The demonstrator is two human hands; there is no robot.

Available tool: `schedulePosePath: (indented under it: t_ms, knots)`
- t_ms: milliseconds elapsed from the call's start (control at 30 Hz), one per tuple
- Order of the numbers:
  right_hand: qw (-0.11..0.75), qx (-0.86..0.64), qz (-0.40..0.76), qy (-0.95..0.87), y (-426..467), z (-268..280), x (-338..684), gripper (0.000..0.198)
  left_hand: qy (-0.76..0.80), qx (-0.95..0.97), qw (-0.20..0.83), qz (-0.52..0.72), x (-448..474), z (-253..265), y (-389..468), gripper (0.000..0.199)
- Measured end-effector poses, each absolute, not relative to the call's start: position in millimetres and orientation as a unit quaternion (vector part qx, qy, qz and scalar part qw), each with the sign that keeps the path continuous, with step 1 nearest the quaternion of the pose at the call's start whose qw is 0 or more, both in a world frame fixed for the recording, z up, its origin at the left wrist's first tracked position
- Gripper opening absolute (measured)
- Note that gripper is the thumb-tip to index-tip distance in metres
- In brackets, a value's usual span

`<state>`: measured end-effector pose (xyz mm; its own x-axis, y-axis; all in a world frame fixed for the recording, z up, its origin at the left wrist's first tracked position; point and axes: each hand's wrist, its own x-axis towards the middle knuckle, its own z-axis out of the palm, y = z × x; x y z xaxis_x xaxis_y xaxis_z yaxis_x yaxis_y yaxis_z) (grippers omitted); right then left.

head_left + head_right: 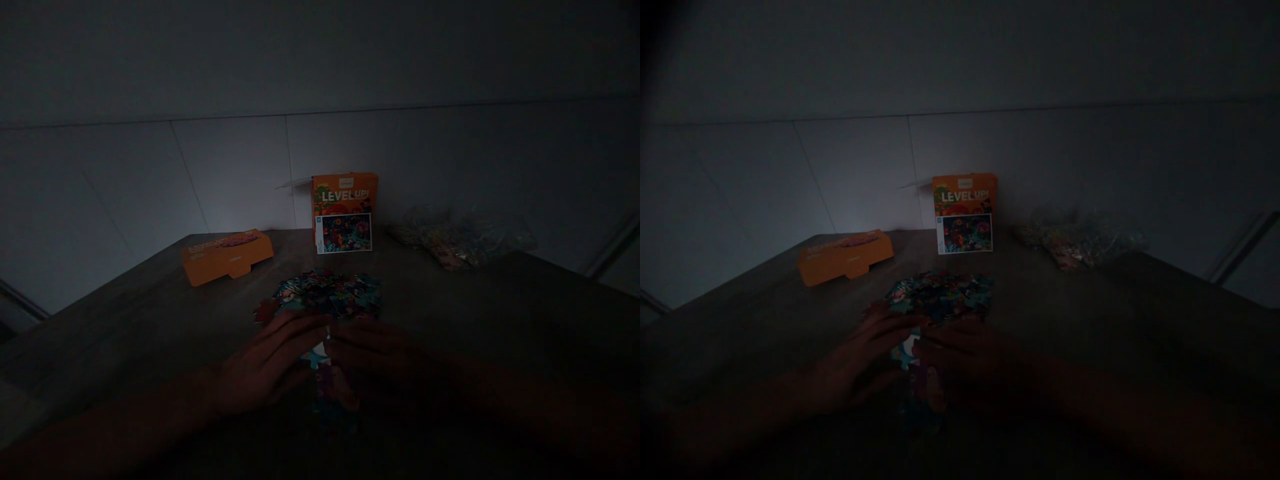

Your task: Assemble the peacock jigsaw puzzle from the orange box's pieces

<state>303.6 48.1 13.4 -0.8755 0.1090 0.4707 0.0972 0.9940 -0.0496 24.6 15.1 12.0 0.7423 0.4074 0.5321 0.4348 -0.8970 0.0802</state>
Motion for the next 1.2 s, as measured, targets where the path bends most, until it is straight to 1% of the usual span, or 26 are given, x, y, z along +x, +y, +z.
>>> schedulePosePath:
  t_ms: [133,333,467,567,667,767,1000,1200]
  knots:
    - [0.247,-0.058,0.038,-0.967,47.2,15.1,303.5,0.052,-0.235,-0.931,-0.005,-0.279,23.5,12.8,15.6,0.054]
    - [0.266,-0.060,0.069,-0.960,48.0,14.9,301.8,0.046,-0.250,-0.925,-0.038,-0.282,22.8,11.9,16.1,0.056]
    - [0.262,-0.061,0.080,-0.960,47.8,15.2,301.7,0.048,-0.254,-0.927,-0.046,-0.273,24.1,13.2,15.9,0.056]
    - [0.266,-0.057,0.080,-0.959,48.3,13.8,302.8,0.050,-0.272,-0.926,-0.053,-0.258,25.2,13.7,16.2,0.059]
    - [0.273,-0.053,0.075,-0.958,48.9,12.9,303.5,0.049,-0.288,-0.925,-0.046,-0.245,25.2,12.7,16.6,0.065]
    - [0.272,-0.049,0.083,-0.957,48.6,14.3,302.7,0.045,-0.292,-0.926,-0.030,-0.238,24.6,11.0,16.7,0.067]
    - [0.259,-0.044,0.085,-0.961,47.2,15.4,300.8,0.041,-0.268,-0.929,-0.005,-0.254,27.0,11.0,17.0,0.056]
    - [0.262,-0.043,0.102,-0.959,48.1,14.8,301.2,0.040,-0.256,-0.931,0.010,-0.261,28.3,13.6,16.0,0.053]
